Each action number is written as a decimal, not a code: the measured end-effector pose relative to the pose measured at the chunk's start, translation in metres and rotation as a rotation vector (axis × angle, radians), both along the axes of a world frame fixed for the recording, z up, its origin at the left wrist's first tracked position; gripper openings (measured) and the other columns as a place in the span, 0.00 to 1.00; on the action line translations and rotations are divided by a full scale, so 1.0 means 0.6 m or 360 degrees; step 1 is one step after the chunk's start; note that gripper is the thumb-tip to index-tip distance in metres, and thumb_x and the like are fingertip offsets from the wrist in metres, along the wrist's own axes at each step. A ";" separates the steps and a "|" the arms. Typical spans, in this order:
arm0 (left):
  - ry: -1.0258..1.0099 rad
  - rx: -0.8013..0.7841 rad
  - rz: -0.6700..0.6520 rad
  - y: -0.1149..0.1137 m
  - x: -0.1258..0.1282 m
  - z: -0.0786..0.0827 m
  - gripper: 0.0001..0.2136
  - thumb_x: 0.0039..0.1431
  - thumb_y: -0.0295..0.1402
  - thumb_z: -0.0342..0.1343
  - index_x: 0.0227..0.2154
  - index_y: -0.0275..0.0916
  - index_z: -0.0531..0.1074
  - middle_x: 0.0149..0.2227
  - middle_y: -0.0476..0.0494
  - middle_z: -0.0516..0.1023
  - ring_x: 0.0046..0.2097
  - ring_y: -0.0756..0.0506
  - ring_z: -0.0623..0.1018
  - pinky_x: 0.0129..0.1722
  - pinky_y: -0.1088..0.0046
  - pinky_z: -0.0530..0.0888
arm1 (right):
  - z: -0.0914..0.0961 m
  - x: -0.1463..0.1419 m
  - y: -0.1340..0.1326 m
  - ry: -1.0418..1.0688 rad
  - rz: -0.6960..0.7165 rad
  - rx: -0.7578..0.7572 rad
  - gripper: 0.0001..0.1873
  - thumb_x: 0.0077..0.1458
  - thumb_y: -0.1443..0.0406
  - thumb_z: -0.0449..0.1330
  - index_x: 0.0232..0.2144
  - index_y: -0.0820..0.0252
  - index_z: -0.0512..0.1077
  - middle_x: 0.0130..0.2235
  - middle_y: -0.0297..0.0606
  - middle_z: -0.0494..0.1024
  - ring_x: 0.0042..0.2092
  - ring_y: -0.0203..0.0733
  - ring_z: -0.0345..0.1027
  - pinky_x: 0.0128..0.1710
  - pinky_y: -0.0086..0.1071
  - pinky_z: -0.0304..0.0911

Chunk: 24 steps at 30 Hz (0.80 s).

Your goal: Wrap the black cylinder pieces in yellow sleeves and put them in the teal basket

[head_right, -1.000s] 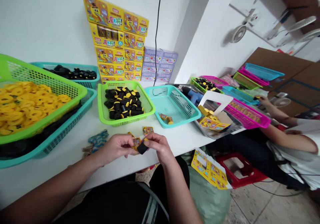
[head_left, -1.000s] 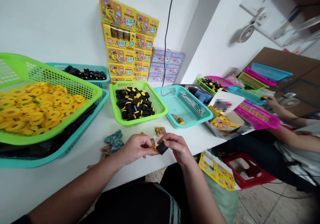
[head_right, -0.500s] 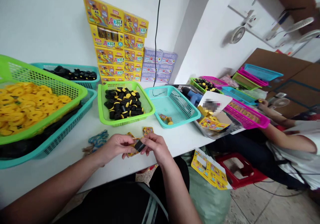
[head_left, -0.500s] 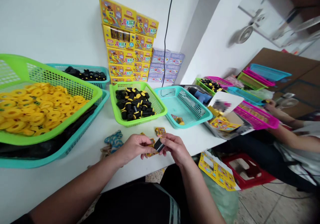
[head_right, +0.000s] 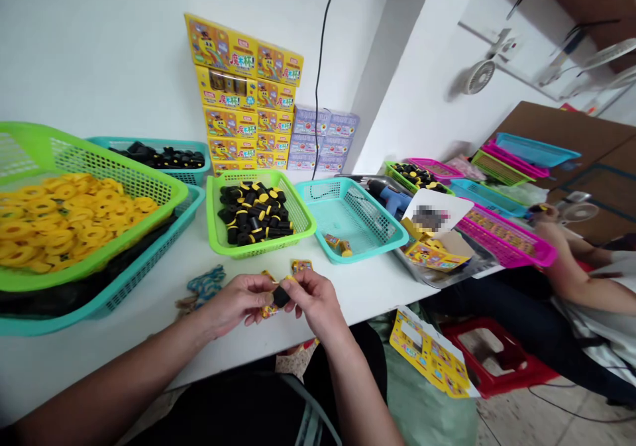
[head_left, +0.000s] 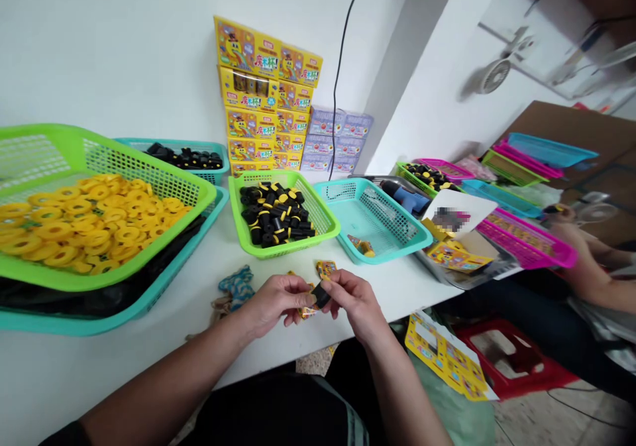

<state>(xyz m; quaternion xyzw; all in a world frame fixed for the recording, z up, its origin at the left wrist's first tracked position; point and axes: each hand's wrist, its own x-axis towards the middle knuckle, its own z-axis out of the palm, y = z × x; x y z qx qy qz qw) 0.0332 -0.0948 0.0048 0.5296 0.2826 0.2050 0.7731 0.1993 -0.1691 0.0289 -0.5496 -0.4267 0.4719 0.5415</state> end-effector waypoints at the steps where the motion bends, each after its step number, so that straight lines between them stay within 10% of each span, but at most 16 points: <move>1: 0.0015 0.0018 0.0010 0.000 0.000 0.001 0.18 0.44 0.44 0.67 0.29 0.32 0.74 0.22 0.47 0.72 0.19 0.52 0.67 0.17 0.77 0.57 | 0.000 -0.001 0.001 0.0021 0.0002 -0.0026 0.20 0.47 0.52 0.67 0.24 0.63 0.69 0.20 0.34 0.74 0.20 0.32 0.66 0.17 0.23 0.57; 11: -0.0252 -0.0059 0.0249 -0.003 0.011 -0.007 0.17 0.46 0.43 0.67 0.23 0.33 0.71 0.24 0.45 0.73 0.28 0.50 0.69 0.31 0.73 0.65 | 0.001 -0.017 0.015 0.0229 -0.0113 -0.0180 0.23 0.44 0.48 0.68 0.24 0.61 0.66 0.16 0.31 0.70 0.16 0.31 0.62 0.14 0.22 0.53; 24: -0.0234 -0.0019 0.0330 -0.009 0.017 0.006 0.20 0.42 0.46 0.69 0.27 0.32 0.74 0.25 0.40 0.77 0.29 0.46 0.73 0.30 0.72 0.65 | -0.016 -0.014 0.023 -0.0385 -0.0217 0.0040 0.28 0.45 0.42 0.64 0.24 0.61 0.68 0.18 0.32 0.69 0.20 0.32 0.61 0.19 0.25 0.56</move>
